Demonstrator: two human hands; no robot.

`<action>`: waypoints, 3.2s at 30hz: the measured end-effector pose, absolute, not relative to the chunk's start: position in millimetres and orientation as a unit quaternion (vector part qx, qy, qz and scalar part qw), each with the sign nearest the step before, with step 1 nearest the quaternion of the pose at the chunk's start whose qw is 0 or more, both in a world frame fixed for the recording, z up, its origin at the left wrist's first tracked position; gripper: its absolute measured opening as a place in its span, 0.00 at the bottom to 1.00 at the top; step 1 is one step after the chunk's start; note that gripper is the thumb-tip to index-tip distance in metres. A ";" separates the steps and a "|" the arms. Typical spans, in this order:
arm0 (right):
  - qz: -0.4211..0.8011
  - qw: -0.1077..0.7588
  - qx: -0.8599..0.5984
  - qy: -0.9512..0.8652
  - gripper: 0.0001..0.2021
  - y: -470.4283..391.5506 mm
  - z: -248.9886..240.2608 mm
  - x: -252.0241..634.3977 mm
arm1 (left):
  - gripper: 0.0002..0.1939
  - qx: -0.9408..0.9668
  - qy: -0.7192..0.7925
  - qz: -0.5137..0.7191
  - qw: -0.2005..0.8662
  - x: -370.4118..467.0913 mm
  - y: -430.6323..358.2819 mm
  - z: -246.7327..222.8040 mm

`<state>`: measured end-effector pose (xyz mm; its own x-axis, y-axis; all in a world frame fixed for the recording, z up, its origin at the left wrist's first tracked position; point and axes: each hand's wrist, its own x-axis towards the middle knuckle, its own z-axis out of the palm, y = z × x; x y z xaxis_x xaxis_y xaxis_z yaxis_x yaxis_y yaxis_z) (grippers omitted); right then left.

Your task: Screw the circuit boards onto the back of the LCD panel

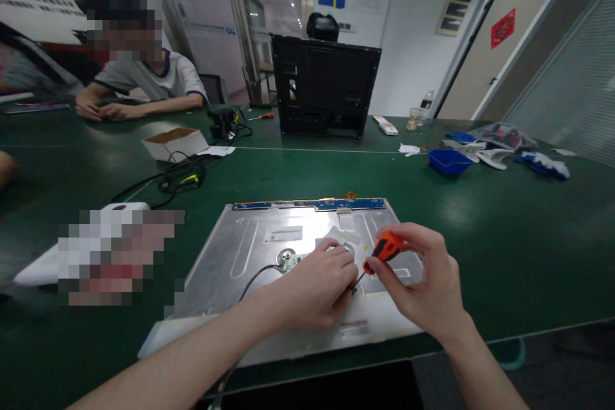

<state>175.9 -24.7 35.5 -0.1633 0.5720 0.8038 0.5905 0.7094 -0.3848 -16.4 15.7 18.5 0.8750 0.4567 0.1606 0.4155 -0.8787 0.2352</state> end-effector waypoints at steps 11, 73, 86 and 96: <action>0.006 0.472 -0.359 -0.805 0.23 -26.9 46.5 176.4 | 0.03 0.964 0.230 0.105 0.079 -15.0 15.7 18.1; -0.020 0.513 -0.379 -0.770 0.20 -29.0 39.7 173.6 | 0.06 0.964 0.234 0.106 0.070 -13.3 16.3 8.8; -0.026 0.508 -0.378 -0.774 0.19 -29.6 41.5 174.2 | 0.04 0.966 0.223 0.119 0.049 -14.3 17.9 7.0; -0.006 0.501 -0.362 -0.786 0.21 -29.4 43.4 173.1 | 0.05 0.967 0.232 0.091 0.059 -13.0 16.2 12.9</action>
